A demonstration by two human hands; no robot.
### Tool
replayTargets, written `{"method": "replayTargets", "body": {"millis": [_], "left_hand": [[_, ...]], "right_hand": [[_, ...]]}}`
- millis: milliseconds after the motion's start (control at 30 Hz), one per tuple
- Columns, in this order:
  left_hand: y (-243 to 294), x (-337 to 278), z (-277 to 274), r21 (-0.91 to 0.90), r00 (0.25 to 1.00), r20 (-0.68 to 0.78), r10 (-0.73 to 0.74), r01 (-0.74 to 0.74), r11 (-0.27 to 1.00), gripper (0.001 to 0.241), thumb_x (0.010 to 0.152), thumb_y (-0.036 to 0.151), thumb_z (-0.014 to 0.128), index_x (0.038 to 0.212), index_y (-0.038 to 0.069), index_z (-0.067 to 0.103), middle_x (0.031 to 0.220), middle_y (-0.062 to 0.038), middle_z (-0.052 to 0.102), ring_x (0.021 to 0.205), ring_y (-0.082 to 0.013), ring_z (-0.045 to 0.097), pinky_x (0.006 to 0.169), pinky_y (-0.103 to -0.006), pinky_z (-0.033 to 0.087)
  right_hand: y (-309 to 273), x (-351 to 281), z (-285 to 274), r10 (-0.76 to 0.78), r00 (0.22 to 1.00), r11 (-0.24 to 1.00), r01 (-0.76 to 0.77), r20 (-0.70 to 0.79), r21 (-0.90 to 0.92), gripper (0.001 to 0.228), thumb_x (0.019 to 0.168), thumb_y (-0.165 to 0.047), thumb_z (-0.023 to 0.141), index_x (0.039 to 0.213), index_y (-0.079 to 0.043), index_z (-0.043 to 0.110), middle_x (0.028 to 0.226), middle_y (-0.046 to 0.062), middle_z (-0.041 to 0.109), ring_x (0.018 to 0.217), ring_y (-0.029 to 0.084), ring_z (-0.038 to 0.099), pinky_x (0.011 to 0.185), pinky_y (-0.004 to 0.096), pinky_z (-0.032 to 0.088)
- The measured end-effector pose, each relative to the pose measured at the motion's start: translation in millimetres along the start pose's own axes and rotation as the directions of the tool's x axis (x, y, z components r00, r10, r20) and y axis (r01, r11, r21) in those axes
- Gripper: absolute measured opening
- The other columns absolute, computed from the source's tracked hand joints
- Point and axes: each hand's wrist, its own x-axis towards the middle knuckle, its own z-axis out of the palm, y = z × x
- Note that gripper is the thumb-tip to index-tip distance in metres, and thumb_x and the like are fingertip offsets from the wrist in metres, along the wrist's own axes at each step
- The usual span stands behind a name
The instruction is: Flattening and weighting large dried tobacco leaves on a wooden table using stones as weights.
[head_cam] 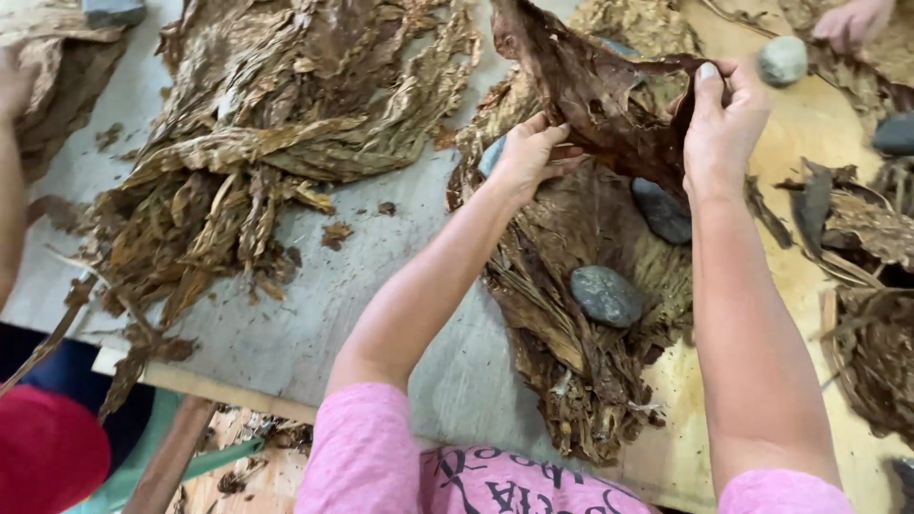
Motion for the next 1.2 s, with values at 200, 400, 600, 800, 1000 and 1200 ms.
{"method": "replayTargets", "body": {"millis": [200, 400, 600, 800, 1000, 1200], "left_hand": [[4, -8, 3, 0.048, 0.992, 0.101, -0.077, 0.073, 0.996, 0.037, 0.093, -0.002, 0.047, 0.129, -0.002, 0.039, 0.117, -0.019, 0.058, 0.081, -0.0229, 0.065, 0.065, -0.0309, 0.057], [6, -13, 2, 0.026, 0.990, 0.074, -0.123, 0.121, 0.992, 0.027, 0.095, -0.003, 0.048, 0.122, -0.003, 0.050, 0.101, -0.022, 0.064, 0.072, -0.0236, 0.066, 0.059, -0.0297, 0.059], [41, -63, 33, 0.217, 0.997, -0.080, 0.010, 0.007, 0.976, 0.072, 0.079, 0.048, 0.048, 0.135, 0.003, 0.042, 0.082, -0.016, 0.061, 0.059, -0.0203, 0.058, 0.049, -0.0256, 0.051], [27, -48, 25, 0.199, 0.980, -0.174, 0.095, -0.059, 0.978, 0.120, 0.051, 0.049, 0.068, 0.148, 0.005, 0.012, 0.147, -0.025, 0.033, 0.133, -0.0364, 0.040, 0.109, -0.0494, 0.035], [7, -32, 10, -0.226, 0.983, 0.045, 0.180, -0.166, 0.960, 0.087, 0.083, 0.016, 0.066, 0.151, 0.013, 0.012, 0.120, -0.020, 0.048, 0.103, -0.0295, 0.048, 0.086, -0.0409, 0.045], [16, -39, 22, -0.240, 0.977, 0.192, 0.094, -0.046, 0.970, 0.092, 0.077, 0.016, 0.066, 0.152, 0.019, 0.012, 0.103, -0.018, 0.063, 0.086, -0.0232, 0.059, 0.080, -0.0438, 0.048]], "right_hand": [[1, 13, -24, -0.307, 0.938, 0.945, 0.280, -0.159, -0.171, 0.012, 0.102, -0.001, 0.050, 0.093, -0.002, 0.057, 0.077, 0.001, 0.046, 0.069, 0.011, 0.038, 0.062, 0.026, 0.034], [-21, 23, -49, -0.627, 0.762, 0.760, 0.550, -0.165, -0.347, 0.016, 0.105, -0.004, 0.046, 0.097, 0.004, 0.057, 0.083, 0.011, 0.055, 0.074, 0.020, 0.048, 0.066, 0.031, 0.040], [-50, -48, -23, -0.717, 0.642, 0.513, 0.750, 0.273, -0.416, 0.018, 0.105, 0.005, 0.046, 0.099, 0.002, 0.063, 0.074, 0.009, 0.056, 0.050, 0.010, 0.039, 0.038, 0.020, 0.031], [-20, -119, -2, -0.519, 0.413, 0.294, 0.908, 0.749, -0.297, 0.018, 0.094, -0.018, 0.057, 0.107, -0.008, 0.062, 0.084, 0.012, 0.066, 0.069, 0.021, 0.068, 0.059, 0.028, 0.059], [-81, -61, -15, -0.196, 0.913, 0.829, 0.349, 0.357, -0.438, 0.028, 0.100, -0.024, 0.055, 0.117, -0.003, 0.053, 0.103, 0.012, 0.056, 0.091, 0.024, 0.058, 0.080, 0.032, 0.050], [-88, -41, -4, 0.633, 0.616, 0.734, -0.670, 0.469, -0.112, 0.054, 0.090, -0.029, 0.051, 0.137, -0.005, 0.041, 0.115, 0.014, 0.052, 0.097, 0.023, 0.053, 0.086, 0.038, 0.045]]}}
